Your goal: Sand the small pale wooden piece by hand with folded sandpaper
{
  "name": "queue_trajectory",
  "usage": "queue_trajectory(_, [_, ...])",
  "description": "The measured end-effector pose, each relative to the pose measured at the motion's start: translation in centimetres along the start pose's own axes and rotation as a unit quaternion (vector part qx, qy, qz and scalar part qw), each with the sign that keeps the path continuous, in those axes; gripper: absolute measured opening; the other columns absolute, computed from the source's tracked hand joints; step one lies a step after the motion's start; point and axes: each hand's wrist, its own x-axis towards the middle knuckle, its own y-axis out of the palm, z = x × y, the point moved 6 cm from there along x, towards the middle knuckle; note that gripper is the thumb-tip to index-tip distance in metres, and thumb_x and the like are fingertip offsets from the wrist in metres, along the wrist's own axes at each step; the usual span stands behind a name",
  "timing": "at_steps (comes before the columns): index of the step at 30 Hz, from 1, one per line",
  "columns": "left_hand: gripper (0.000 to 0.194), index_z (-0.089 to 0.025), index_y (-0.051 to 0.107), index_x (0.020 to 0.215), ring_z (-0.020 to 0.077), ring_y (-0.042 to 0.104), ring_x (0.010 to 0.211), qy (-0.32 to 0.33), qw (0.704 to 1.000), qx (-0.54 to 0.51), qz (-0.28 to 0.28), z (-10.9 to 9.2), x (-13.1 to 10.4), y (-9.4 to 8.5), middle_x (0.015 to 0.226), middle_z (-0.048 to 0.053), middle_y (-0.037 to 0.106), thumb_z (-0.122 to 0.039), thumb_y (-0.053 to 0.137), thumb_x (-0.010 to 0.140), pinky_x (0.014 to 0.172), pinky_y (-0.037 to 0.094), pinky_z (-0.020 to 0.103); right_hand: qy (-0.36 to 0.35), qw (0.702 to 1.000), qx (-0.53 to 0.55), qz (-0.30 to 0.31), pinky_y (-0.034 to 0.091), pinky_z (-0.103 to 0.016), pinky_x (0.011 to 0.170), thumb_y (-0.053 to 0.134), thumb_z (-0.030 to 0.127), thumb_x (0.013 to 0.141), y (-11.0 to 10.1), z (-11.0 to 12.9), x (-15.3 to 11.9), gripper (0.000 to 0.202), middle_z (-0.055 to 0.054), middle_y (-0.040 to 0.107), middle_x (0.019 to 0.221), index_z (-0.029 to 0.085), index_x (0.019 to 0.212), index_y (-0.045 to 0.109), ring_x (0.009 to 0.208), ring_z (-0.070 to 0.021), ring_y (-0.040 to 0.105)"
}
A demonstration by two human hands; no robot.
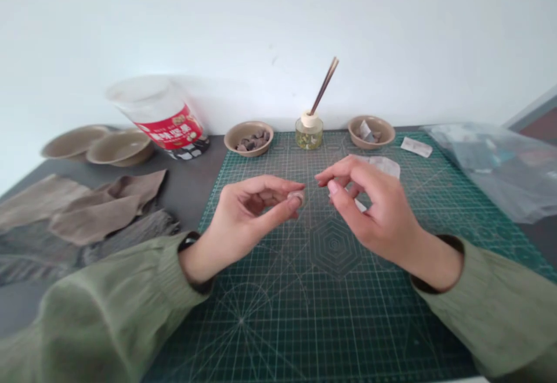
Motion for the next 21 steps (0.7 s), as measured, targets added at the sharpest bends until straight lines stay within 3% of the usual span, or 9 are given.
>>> queue_trajectory(5, [0.046, -0.021, 0.088, 0.106, 0.0299, 0.104, 0.098, -0.047, 0.995, -0.089, -0.003, 2.3, -0.9, 0.8, 0.107, 0.011, 0.103, -0.056, 0.117, 0.1, 0.095, 0.088, 0.039, -0.159, 0.987, -0.025, -0.023, 0.08, -0.039, 0.094, 0.068, 0.009, 0.114, 1.3, 0.6, -0.9, 0.036, -0.012, 0.097, 0.128, 0.023, 0.141, 0.088, 0.112, -0.0264, 0.095])
queue_trajectory(9, [0.038, -0.02, 0.087, 0.104, 0.0302, 0.105, 0.098, -0.084, 0.988, -0.133, 0.011, 2.8, -1.8, 1.5, 0.105, 0.01, 0.103, -0.042, 0.118, 0.099, 0.1, 0.089, 0.038, -0.191, 0.978, -0.067, 0.043, 0.082, -0.035, 0.092, 0.069, 0.009, 0.112, 1.7, 0.4, -2.1, 0.053, -0.013, 0.098, 0.143, 0.023, 0.16, 0.086, 0.119, -0.0262, 0.099])
queue_trajectory(14, [0.034, -0.021, 0.083, 0.102, 0.0294, 0.105, 0.097, -0.118, 0.975, -0.185, 0.031, 3.0, -2.4, 2.0, 0.106, 0.01, 0.104, -0.031, 0.116, 0.099, 0.092, 0.088, 0.032, -0.208, 0.969, -0.088, 0.103, 0.084, -0.035, 0.09, 0.066, 0.01, 0.112, 0.9, 1.7, -2.5, 0.053, -0.014, 0.098, 0.153, 0.02, 0.157, 0.09, 0.115, -0.0246, 0.1])
queue_trajectory(16, [0.031, -0.021, 0.085, 0.102, 0.0294, 0.105, 0.098, -0.121, 0.973, -0.196, 0.032, 3.0, -2.5, 2.1, 0.109, 0.011, 0.104, -0.028, 0.115, 0.099, 0.092, 0.087, 0.031, -0.195, 0.968, -0.108, 0.114, 0.083, -0.033, 0.085, 0.068, 0.007, 0.114, 0.3, 2.4, -2.6, 0.046, -0.009, 0.101, 0.144, 0.026, 0.147, 0.093, 0.109, -0.0229, 0.1])
queue_trajectory(19, [0.025, -0.021, 0.087, 0.102, 0.0292, 0.106, 0.104, -0.115, 0.972, -0.202, 0.028, 2.8, -2.5, 2.1, 0.119, 0.012, 0.105, -0.018, 0.112, 0.098, 0.098, 0.087, 0.03, -0.157, 0.975, -0.12, 0.106, 0.078, -0.028, 0.073, 0.074, 0.004, 0.114, -0.7, 3.0, -2.9, 0.036, -0.001, 0.101, 0.111, 0.033, 0.125, 0.093, 0.088, -0.0197, 0.097])
queue_trajectory(21, [0.023, -0.021, 0.088, 0.102, 0.0299, 0.106, 0.105, -0.108, 0.974, -0.198, 0.026, 2.7, -2.6, 2.1, 0.12, 0.012, 0.105, -0.014, 0.109, 0.097, 0.097, 0.087, 0.03, -0.145, 0.977, -0.115, 0.11, 0.08, -0.031, 0.075, 0.073, 0.002, 0.111, -1.0, 2.9, -3.3, 0.04, 0.0, 0.1, 0.112, 0.033, 0.126, 0.092, 0.089, -0.0213, 0.098])
